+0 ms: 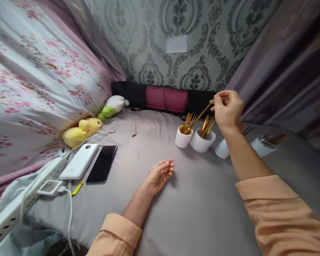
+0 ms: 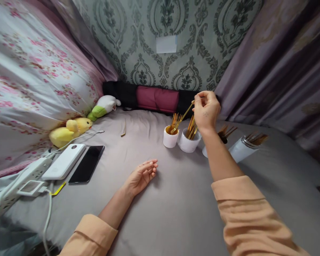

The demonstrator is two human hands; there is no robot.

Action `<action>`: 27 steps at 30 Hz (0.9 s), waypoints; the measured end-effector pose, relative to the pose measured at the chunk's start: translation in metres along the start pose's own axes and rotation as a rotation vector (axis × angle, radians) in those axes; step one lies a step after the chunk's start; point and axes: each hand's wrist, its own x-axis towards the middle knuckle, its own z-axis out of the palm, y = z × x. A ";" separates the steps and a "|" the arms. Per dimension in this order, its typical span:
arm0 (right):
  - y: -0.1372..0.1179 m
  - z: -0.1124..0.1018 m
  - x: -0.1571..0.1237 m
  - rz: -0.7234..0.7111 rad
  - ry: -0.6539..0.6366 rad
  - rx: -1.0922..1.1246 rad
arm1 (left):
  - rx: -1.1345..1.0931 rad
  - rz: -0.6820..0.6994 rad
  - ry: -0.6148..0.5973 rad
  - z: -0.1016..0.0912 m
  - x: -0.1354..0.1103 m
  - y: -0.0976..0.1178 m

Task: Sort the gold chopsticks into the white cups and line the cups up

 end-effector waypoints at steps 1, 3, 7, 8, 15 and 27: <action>0.001 0.003 -0.001 0.005 -0.019 -0.001 | 0.000 -0.001 0.003 0.000 0.000 0.000; 0.004 0.009 -0.004 0.013 -0.042 -0.001 | 0.001 -0.002 0.003 0.001 0.000 0.000; 0.008 0.019 -0.009 0.035 -0.064 0.005 | 0.002 0.001 -0.003 0.001 0.000 0.000; 0.009 0.021 -0.011 0.043 -0.072 0.001 | 0.001 0.001 -0.002 0.001 0.000 0.000; 0.014 0.028 -0.018 0.060 -0.135 -0.015 | 0.000 -0.011 0.012 0.002 0.000 0.000; 0.021 0.031 -0.027 0.114 -0.243 -0.068 | -0.003 -0.010 0.012 0.004 0.000 0.000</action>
